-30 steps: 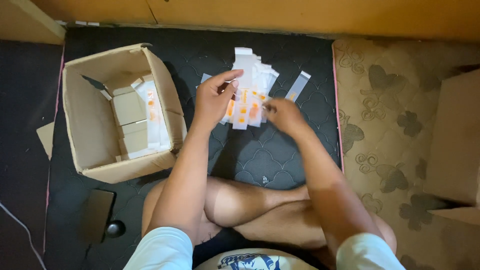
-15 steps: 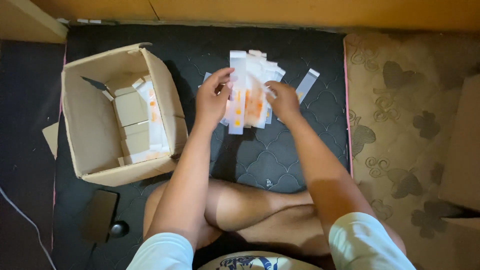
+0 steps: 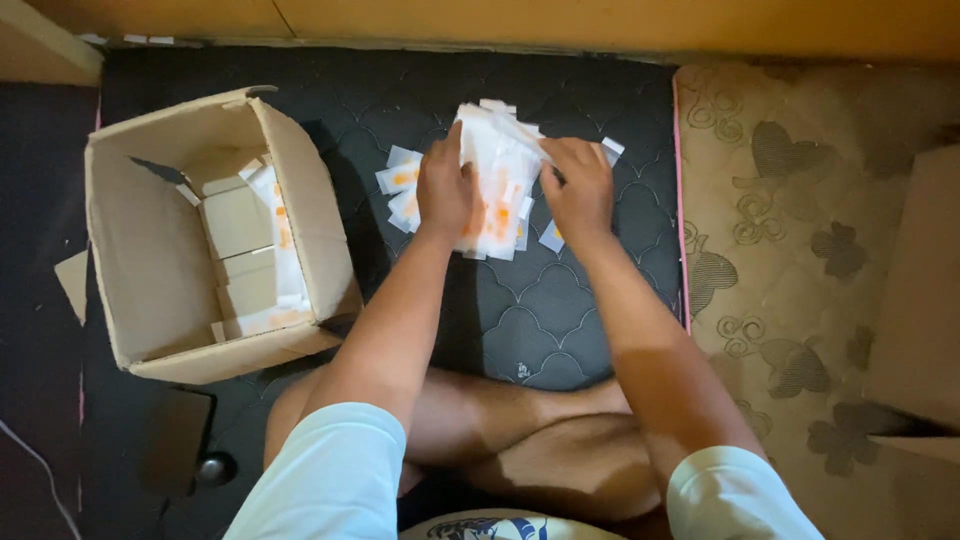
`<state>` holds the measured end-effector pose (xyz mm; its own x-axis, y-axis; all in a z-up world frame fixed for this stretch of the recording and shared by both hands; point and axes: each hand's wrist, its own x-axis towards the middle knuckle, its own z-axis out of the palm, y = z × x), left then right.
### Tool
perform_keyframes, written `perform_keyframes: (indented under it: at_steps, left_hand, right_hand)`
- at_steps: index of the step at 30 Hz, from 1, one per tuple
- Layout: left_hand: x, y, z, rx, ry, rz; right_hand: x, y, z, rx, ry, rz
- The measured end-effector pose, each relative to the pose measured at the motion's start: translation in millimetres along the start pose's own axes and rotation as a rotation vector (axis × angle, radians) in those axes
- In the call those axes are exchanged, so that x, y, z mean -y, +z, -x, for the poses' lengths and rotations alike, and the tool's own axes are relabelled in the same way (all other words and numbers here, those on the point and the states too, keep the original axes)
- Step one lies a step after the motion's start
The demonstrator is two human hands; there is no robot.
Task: Peeling the adhesive backing from paper strips and placing them into a cardboard box.
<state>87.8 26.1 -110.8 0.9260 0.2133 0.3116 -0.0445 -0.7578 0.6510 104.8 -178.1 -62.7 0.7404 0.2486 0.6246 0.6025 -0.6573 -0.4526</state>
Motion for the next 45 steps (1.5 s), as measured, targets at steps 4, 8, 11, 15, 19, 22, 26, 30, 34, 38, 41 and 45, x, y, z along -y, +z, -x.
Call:
perform_keyframes:
  at_steps: [4, 8, 11, 15, 19, 22, 26, 30, 34, 38, 41, 45]
  left_hand:
    - [-26.7, -30.3, 6.4, 0.073, -0.154, 0.157]
    - [-27.1, -40.9, 17.5, -0.047, -0.247, 0.312]
    - [-23.4, -51.9, 30.1, -0.022, -0.263, 0.218]
    - [-11.1, -77.5, 52.2, 0.469, -0.202, 0.013]
    - [-85.6, -196.6, 63.6, 0.84, -0.194, 0.059]
    - [-71.3, -194.9, 80.3, 0.811, -0.165, 0.084]
    - [-54.2, -208.3, 94.5, 0.274, -0.038, 0.123]
    - [-53.5, -321.6, 80.1, 0.098, -0.231, 0.234]
    - [42.1, -346.4, 57.1, 0.094, -0.269, -0.015]
    - [141.2, -299.4, 52.4, 0.474, -0.599, -0.267]
    - [170.8, -273.4, 44.8, 0.699, -0.669, -0.363]
    - [186.2, -258.3, 61.8, 0.665, -0.743, -0.243]
  right_hand:
    - [-12.5, 45.3, 18.7, 0.038, -0.035, 0.12]
    - [-24.9, 72.5, 49.7, 0.296, -0.136, 0.353]
    - [-14.7, 67.4, 56.7, 0.354, -0.141, 0.328]
    - [-14.1, 64.1, 54.0, 0.394, -0.089, 0.314]
    - [17.0, 41.1, 32.8, 0.304, -0.041, 0.197]
    - [52.9, 36.9, 0.8, 0.192, -0.103, 0.095]
    - [140.7, 26.5, -61.4, 0.197, -0.342, -0.202]
    - [243.3, 8.5, -120.1, 0.429, -0.65, -0.249]
    - [288.5, 88.2, -147.0, 0.503, -0.883, -0.105]
    - [306.3, 213.3, -130.3, 0.773, -0.908, 0.192]
    - [321.8, 279.2, -105.4, 1.05, -0.653, 0.358]
    - [269.2, 348.1, -42.9, 1.002, -0.732, 0.415]
